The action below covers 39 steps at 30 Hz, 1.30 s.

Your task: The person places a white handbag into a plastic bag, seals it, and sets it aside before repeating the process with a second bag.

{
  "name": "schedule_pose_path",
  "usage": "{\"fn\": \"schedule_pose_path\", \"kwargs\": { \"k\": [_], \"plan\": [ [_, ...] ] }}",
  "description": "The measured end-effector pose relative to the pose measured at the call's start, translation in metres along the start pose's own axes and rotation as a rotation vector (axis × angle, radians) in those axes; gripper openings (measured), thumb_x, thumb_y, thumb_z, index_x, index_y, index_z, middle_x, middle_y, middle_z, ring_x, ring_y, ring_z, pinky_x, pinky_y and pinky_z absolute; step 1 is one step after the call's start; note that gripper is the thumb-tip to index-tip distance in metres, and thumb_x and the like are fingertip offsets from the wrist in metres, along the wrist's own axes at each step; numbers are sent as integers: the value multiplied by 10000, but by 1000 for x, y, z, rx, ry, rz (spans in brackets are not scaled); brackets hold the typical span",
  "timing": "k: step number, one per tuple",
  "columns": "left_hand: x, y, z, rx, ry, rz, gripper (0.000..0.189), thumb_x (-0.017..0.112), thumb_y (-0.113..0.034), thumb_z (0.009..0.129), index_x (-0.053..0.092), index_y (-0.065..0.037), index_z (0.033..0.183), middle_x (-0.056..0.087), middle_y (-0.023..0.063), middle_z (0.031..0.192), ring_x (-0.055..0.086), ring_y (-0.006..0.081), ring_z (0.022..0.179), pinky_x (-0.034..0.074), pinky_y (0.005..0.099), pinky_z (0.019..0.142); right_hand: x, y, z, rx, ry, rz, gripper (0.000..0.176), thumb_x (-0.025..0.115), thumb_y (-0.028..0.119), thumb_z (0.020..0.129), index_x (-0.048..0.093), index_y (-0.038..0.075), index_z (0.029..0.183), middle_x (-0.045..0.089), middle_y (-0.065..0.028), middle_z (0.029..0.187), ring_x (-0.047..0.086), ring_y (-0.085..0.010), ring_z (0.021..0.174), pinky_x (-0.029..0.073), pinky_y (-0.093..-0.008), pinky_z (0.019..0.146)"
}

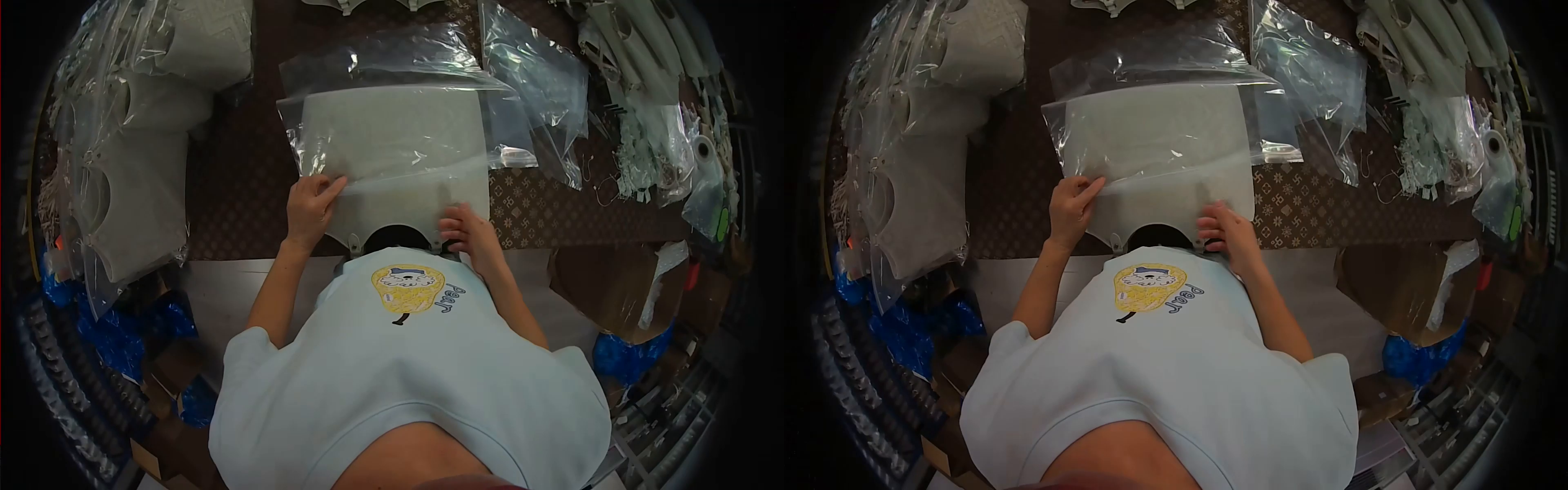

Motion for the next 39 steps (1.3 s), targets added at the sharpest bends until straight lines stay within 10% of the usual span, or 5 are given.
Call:
{"fn": "schedule_pose_path", "kwargs": {
  "k": [9, 19, 37, 39],
  "plan": [
    [-8, -37, 2, 192, 204, -138, 264, 647, -189, 751, 638, -121, 1006, 565, 45, 924, 537, 230, 903, 382, 392, 887, 46, 8, 37, -103, 82, 230, 243, 579, 296, 860, 599, 67, 939, 640, -32, 836, 614, -107, 721, 503, -240, 617],
    [56, -27, 94, 30, -123, 86, 378, 567, -329, 828, 573, -94, 1125, 450, 131, 1276, 355, 312, 1241, 173, 491, 1044, 65, 19, 31, -287, 118, 207, 192, 625, 265, 832, 608, 75, 851, 630, -28, 777, 580, -98, 662, 460, -211, 588],
    [-6, -71, 66, 94, 13, -455, 138, 701, -206, 717, 687, -111, 815, 617, 26, 763, 561, 141, 766, 359, 293, 815, 90, 82, 15, -628, 257, 69, 139, 620, 122, 830, 594, 20, 739, 597, -32, 707, 524, -91, 631, 425, -222, 603],
    [25, -56, 63, -239, 286, -1006, 99, 672, -174, 758, 686, -84, 796, 615, 16, 746, 559, 98, 733, 408, 251, 731, 90, 84, 10, -655, 284, 47, 140, 620, 118, 830, 594, 17, 736, 600, -35, 708, 526, -92, 631, 428, -222, 604]
  ]
}}
Point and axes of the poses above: each hand's wrist, its own z-axis towards the middle knuckle, its own x-axis out of the palm, y = z × x, the point moved 10 cm from there along z, towards the middle knuckle
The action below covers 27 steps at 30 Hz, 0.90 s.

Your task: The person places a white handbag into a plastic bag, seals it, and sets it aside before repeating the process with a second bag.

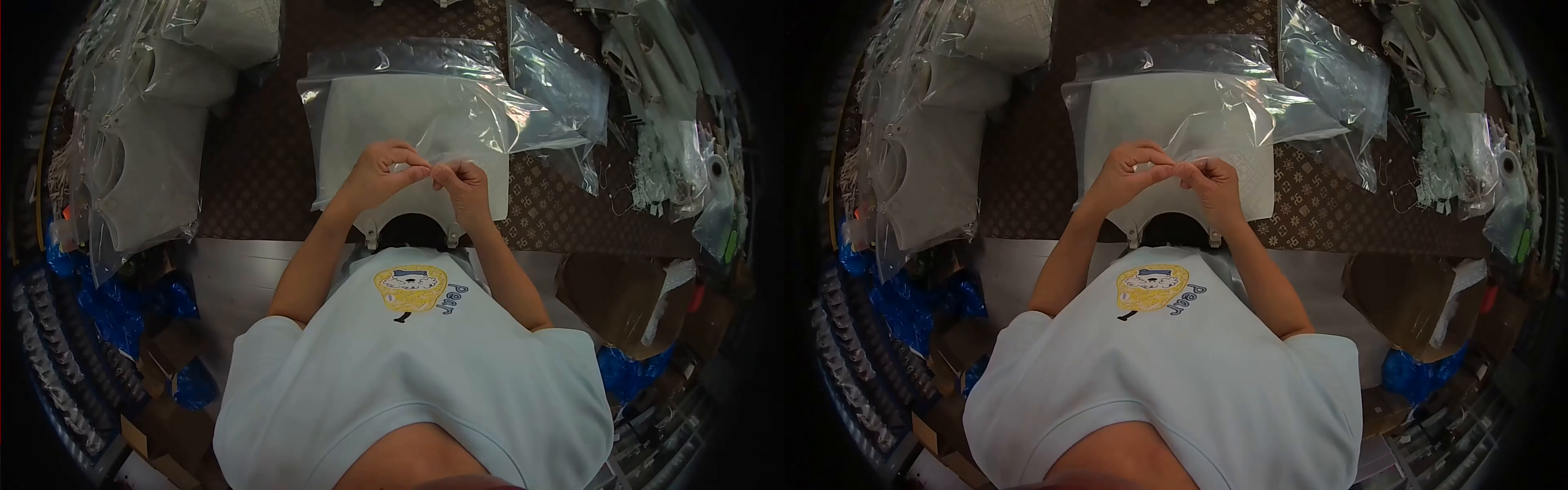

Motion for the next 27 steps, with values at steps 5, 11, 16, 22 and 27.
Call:
{"fn": "schedule_pose_path", "kwargs": {
  "k": [5, 11, 16, 22, 27],
  "plan": [
    [5, 22, -2, -176, 32, -297, 103, 629, -144, 792, 667, -50, 806, 609, -7, 752, 545, 63, 720, 429, 226, 664, 4, 14, -7, -75, 104, -124, 121, 611, 100, 831, 597, 17, 744, 604, -43, 706, 532, -89, 638, 444, -224, 608],
    [5, -9, -4, 19, -118, 209, 90, 622, -140, 779, 652, -76, 835, 617, 3, 765, 568, 118, 718, 402, 266, 727, -7, 4, -6, 68, 42, -160, 99, 605, 102, 828, 602, 14, 783, 617, -48, 732, 559, -90, 663, 477, -228, 626],
    [11, -49, -14, 422, -262, 696, 120, 648, -113, 722, 656, -106, 841, 620, 14, 787, 572, 182, 710, 371, 312, 758, -4, 9, -4, 148, -28, -110, 123, 559, 115, 855, 607, 2, 842, 634, -68, 800, 594, -114, 704, 501, -242, 645],
    [8, -40, -22, 423, -394, 652, 127, 666, -97, 701, 655, -98, 827, 624, 17, 791, 575, 176, 711, 388, 307, 724, -4, 1, -2, 87, -115, -98, 153, 575, 128, 839, 603, -22, 839, 623, -61, 740, 576, -102, 646, 485, -222, 608],
    [-12, -84, -25, 503, -606, 625, 84, 669, -118, 719, 650, -101, 798, 615, 15, 769, 572, 172, 706, 394, 312, 705, -12, -38, -18, 427, -86, -208, 164, 609, 180, 820, 602, 17, 838, 621, -38, 744, 565, -93, 621, 468, -237, 572]
  ]
}}
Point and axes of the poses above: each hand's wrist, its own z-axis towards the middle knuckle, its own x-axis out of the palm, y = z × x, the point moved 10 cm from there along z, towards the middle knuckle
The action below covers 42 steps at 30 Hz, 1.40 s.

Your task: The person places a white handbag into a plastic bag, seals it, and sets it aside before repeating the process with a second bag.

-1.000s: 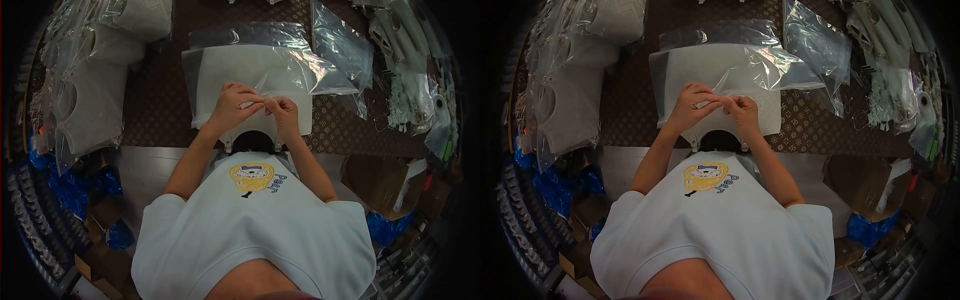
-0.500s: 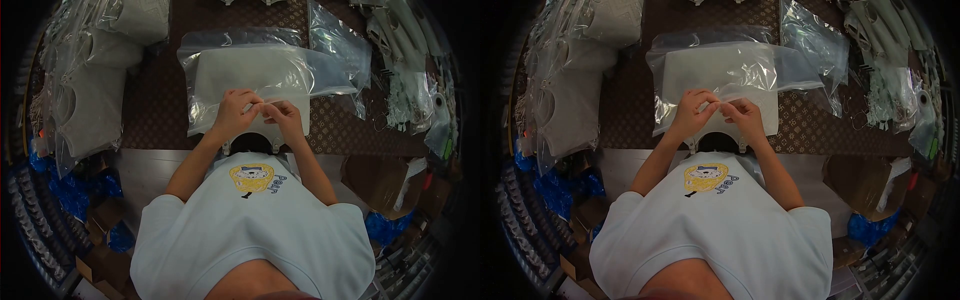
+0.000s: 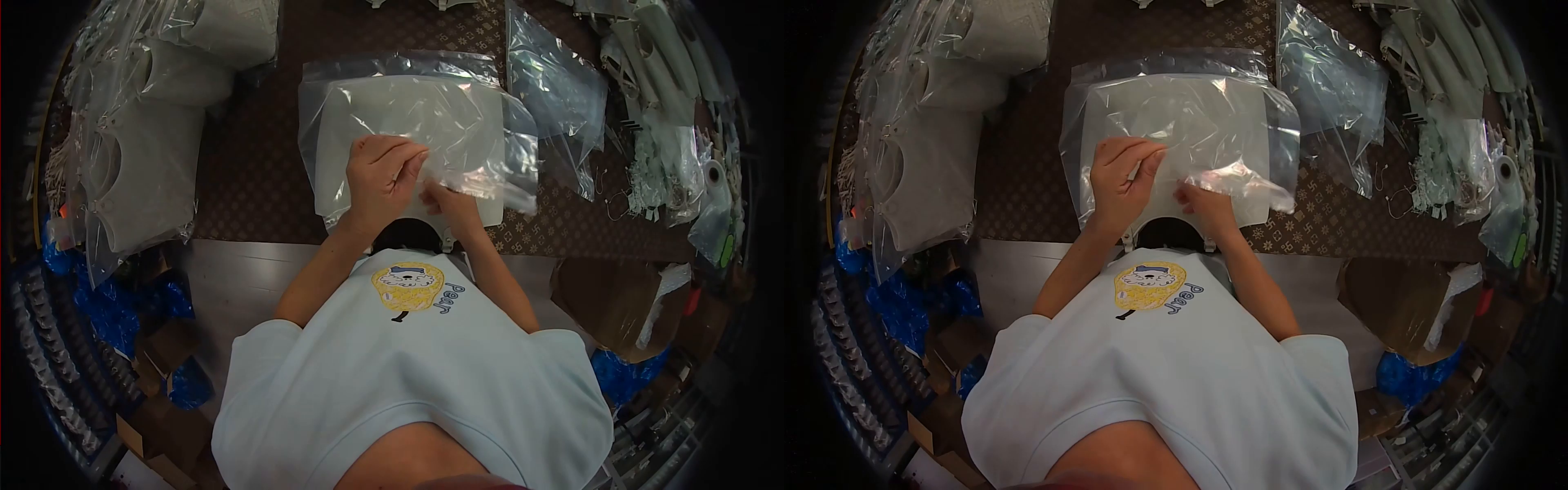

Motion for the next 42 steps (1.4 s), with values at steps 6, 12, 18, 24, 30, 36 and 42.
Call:
{"fn": "schedule_pose_path", "kwargs": {
  "k": [6, 12, 18, 24, 30, 36, 42],
  "plan": [
    [11, 10, -13, 61, 210, 174, 95, 666, -137, 733, 635, -113, 820, 598, -3, 782, 558, 161, 731, 379, 315, 747, 17, 139, -72, -778, -247, -939, 187, 697, 203, 715, 613, 82, 830, 575, -22, 692, 554, -129, 588, 446, -282, 519],
    [4, 11, -12, 178, 287, 345, 87, 660, -119, 703, 618, -116, 779, 566, -2, 741, 542, 166, 707, 374, 308, 732, 14, 152, -50, -993, -299, -1305, 114, 676, 137, 699, 573, 99, 732, 545, -14, 677, 576, -196, 647, 451, -313, 524],
    [-29, 59, -10, 113, 281, 535, 80, 646, -97, 641, 568, -111, 658, 540, -5, 700, 529, 177, 666, 380, 313, 660, -15, 162, -40, -921, -288, -1409, 106, 619, 135, 734, 519, 101, 718, 555, -24, 720, 584, -207, 696, 462, -326, 540],
    [-55, 98, -7, -89, 346, 684, 120, 632, -130, 655, 542, -106, 579, 523, 7, 642, 535, 193, 643, 381, 331, 637, -66, 183, -32, -813, -437, -1533, 101, 601, 123, 732, 504, 93, 723, 568, -32, 733, 587, -215, 716, 461, -350, 563],
    [-41, 116, -20, -169, 471, 666, 165, 657, -196, 677, 567, -98, 578, 569, 22, 681, 566, 207, 660, 407, 355, 609, -81, 183, -33, -784, -403, -1542, 120, 603, 108, 726, 487, 79, 728, 554, -42, 705, 585, -232, 702, 451, -339, 575],
    [-94, 184, -44, -625, 491, 762, 140, 594, -233, 736, 627, -96, 733, 612, 68, 730, 600, 243, 708, 461, 379, 614, -106, 186, -37, -771, -464, -1563, 136, 612, 106, 707, 477, 95, 700, 552, -31, 697, 587, -220, 704, 455, -352, 557],
    [-60, 277, -61, -1189, 515, 27, 305, 465, -300, 824, 630, -44, 835, 645, 96, 743, 570, 195, 532, 449, 328, 514, -146, 188, 22, -402, -609, -1618, 206, 532, 315, 817, 620, 130, 843, 626, -73, 732, 604, -301, 700, 475, -402, 611]
  ]
}}
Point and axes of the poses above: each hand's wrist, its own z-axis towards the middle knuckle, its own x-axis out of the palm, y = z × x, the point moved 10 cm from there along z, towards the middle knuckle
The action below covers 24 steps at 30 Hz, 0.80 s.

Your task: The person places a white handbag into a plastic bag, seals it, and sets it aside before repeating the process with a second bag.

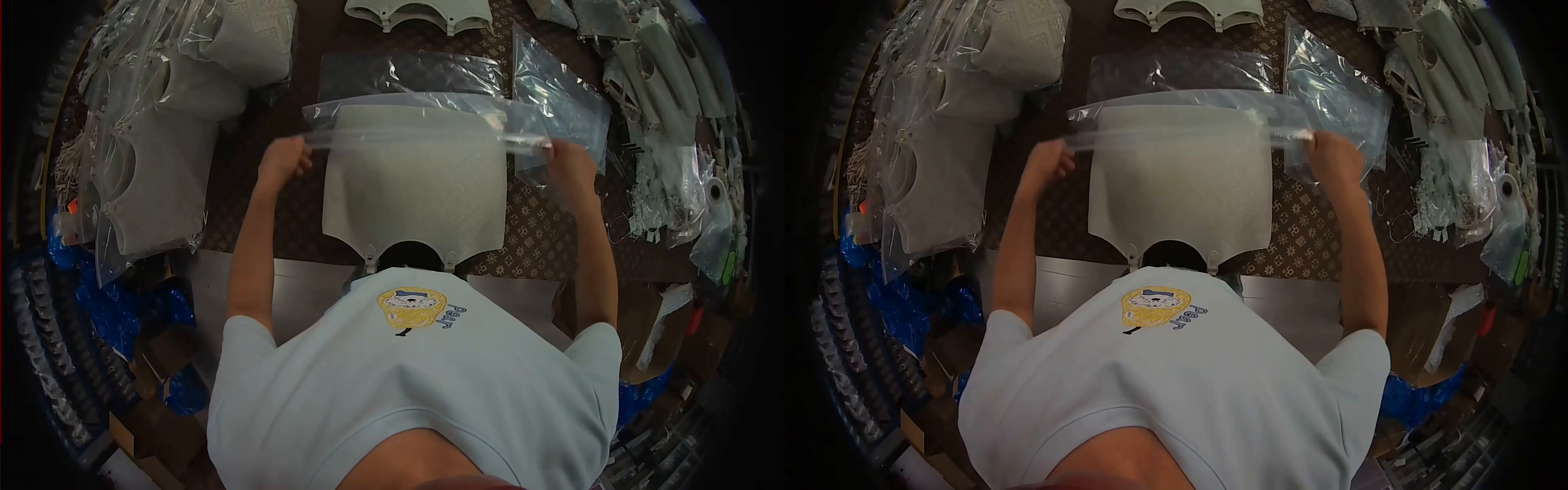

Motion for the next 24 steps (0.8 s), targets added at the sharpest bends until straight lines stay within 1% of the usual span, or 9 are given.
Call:
{"fn": "schedule_pose_path", "kwargs": {
  "k": [3, 5, 6, 8, 9, 12, 15, 18, 24],
  "plan": [
    [-65, -142, -63, 548, -462, -234, 348, 405, -308, 884, 587, -17, 936, 606, 84, 650, 530, 145, 479, 409, 265, 448, -74, -10, 32, -15, -285, 446, 235, 525, 312, 839, 627, 105, 881, 622, -106, 709, 607, -275, 646, 484, -362, 589],
    [-82, -196, -118, 774, -649, -317, 355, 386, -313, 907, 566, -19, 994, 596, 80, 629, 526, 138, 478, 394, 244, 433, -134, -31, 4, -240, -845, 883, 262, 505, 278, 871, 602, 46, 947, 602, -73, 699, 577, -186, 586, 458, -293, 522],
    [-91, -206, -174, 1020, -901, -491, 328, 394, -300, 917, 549, -33, 1028, 604, 78, 707, 508, 122, 470, 391, 226, 421, -134, -31, 0, -239, -845, 888, 262, 505, 278, 871, 602, 46, 947, 602, -73, 699, 577, -186, 586, 458, -293, 522],
    [-93, -193, -209, 1279, -1157, -674, 305, 401, -287, 926, 533, -48, 1063, 612, 76, 785, 489, 106, 461, 387, 208, 410, -99, -70, 7, 19, -827, 1751, 266, 493, 224, 889, 558, -1, 1015, 576, -39, 710, 530, -117, 569, 420, -225, 489],
    [-77, -172, -145, 947, -812, -857, 286, 437, -274, 920, 514, -56, 1088, 613, 72, 785, 527, 119, 511, 387, 206, 425, -82, -66, 10, 15, -832, 1754, 266, 493, 224, 889, 558, -1, 1015, 576, -39, 710, 530, -117, 569, 420, -225, 489],
    [14, -89, 5, 251, -126, -1327, 258, 524, -205, 888, 502, -59, 1101, 606, 68, 923, 611, 141, 714, 425, 200, 494, 77, -17, 55, 216, -87, 2192, 287, 500, 266, 903, 533, 49, 1088, 603, -55, 935, 605, -143, 736, 515, -239, 574],
    [42, -70, 66, 230, 41, -1256, 341, 564, -213, 862, 483, -83, 1167, 586, 58, 1029, 577, 150, 956, 509, 240, 672, 122, 12, 74, 253, 70, 2402, 286, 492, 263, 904, 523, 62, 1105, 596, -54, 1017, 616, -167, 786, 542, -274, 654],
    [47, -79, 71, 250, 29, -1224, 384, 594, -254, 843, 489, -58, 1157, 576, 62, 1072, 578, 172, 966, 490, 285, 797, 181, 18, 81, 353, 192, 2448, 279, 483, 241, 902, 516, 63, 1114, 587, -59, 1067, 615, -188, 821, 534, -320, 745],
    [84, -7, 107, 142, 34, -844, 543, 594, -490, 796, 578, -16, 1060, 608, 98, 982, 568, 203, 931, 439, 312, 796, 255, 34, 60, 441, 439, 2300, 342, 450, 317, 903, 555, 38, 1071, 609, -81, 1039, 598, -221, 915, 478, -315, 824]
  ]
}}
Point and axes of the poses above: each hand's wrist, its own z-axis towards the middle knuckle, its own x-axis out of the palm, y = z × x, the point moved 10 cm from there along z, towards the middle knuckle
